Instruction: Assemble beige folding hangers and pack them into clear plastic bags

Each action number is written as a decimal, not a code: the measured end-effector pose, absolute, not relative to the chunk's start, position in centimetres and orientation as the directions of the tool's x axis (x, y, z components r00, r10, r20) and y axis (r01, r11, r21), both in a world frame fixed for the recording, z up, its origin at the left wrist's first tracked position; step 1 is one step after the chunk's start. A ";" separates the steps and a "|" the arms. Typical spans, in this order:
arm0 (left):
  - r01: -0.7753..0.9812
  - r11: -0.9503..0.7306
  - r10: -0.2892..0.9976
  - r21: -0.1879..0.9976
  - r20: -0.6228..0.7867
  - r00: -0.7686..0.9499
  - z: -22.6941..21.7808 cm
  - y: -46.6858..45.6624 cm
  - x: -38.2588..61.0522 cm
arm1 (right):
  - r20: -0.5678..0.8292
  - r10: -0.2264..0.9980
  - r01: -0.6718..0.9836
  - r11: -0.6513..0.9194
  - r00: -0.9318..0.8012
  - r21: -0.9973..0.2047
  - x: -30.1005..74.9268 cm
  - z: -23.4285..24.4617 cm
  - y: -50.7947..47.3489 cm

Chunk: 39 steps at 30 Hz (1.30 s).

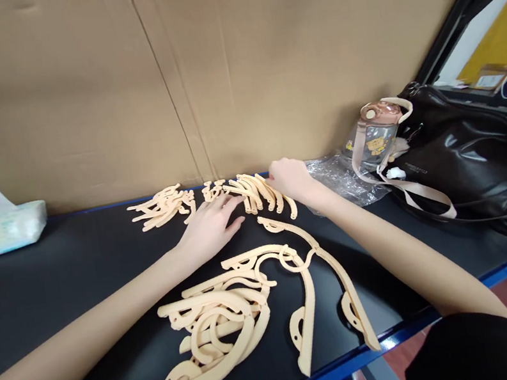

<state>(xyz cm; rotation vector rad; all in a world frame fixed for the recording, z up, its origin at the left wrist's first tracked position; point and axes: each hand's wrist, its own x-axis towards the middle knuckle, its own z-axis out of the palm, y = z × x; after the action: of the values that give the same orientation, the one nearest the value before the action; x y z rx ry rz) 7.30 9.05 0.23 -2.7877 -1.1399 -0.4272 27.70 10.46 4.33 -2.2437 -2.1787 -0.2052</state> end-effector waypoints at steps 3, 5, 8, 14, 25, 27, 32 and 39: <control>0.709 -0.705 0.676 -0.015 0.291 0.677 -0.1 9.6 7.7 | 0.007 0.999 0.995 -0.052 0.052 0.080 29.2 4.4 9.7; 0.722 -0.692 0.684 -0.028 0.294 0.667 -0.3 10.1 8.2 | -0.029 0.998 0.996 -0.058 0.060 0.064 29.6 4.1 9.7; 0.717 -0.696 0.679 -0.038 0.291 0.674 -0.3 10.8 9.0 | -0.039 0.997 0.998 -0.058 0.059 0.022 29.9 3.6 10.2; 0.673 -0.740 0.646 -0.014 0.262 0.717 -0.4 11.5 9.4 | -0.018 1.000 0.992 -0.012 0.010 -0.125 30.5 2.7 11.2; 0.645 -0.763 0.633 0.037 0.245 0.735 -0.1 10.5 7.4 | 0.159 0.987 0.896 0.066 0.005 -0.439 30.5 1.1 11.3; 0.624 -0.781 0.612 0.030 0.236 0.755 -0.2 10.2 7.2 | 0.178 0.984 0.874 0.094 -0.009 -0.477 30.3 1.1 10.4; 0.627 -0.779 0.615 0.033 0.242 0.751 -0.7 10.6 7.8 | 0.200 0.977 0.826 0.167 -0.068 -0.538 29.3 0.4 9.6; 0.650 -0.759 0.639 0.049 0.248 0.728 0.0 9.9 7.0 | 0.310 0.946 0.793 0.262 -0.098 -0.550 28.6 0.6 9.5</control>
<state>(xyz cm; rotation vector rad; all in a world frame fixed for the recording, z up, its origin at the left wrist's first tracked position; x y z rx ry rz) 6.96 9.90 0.00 -2.8813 -1.0753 -0.3898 28.62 9.48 0.59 -1.5705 -1.9282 0.3231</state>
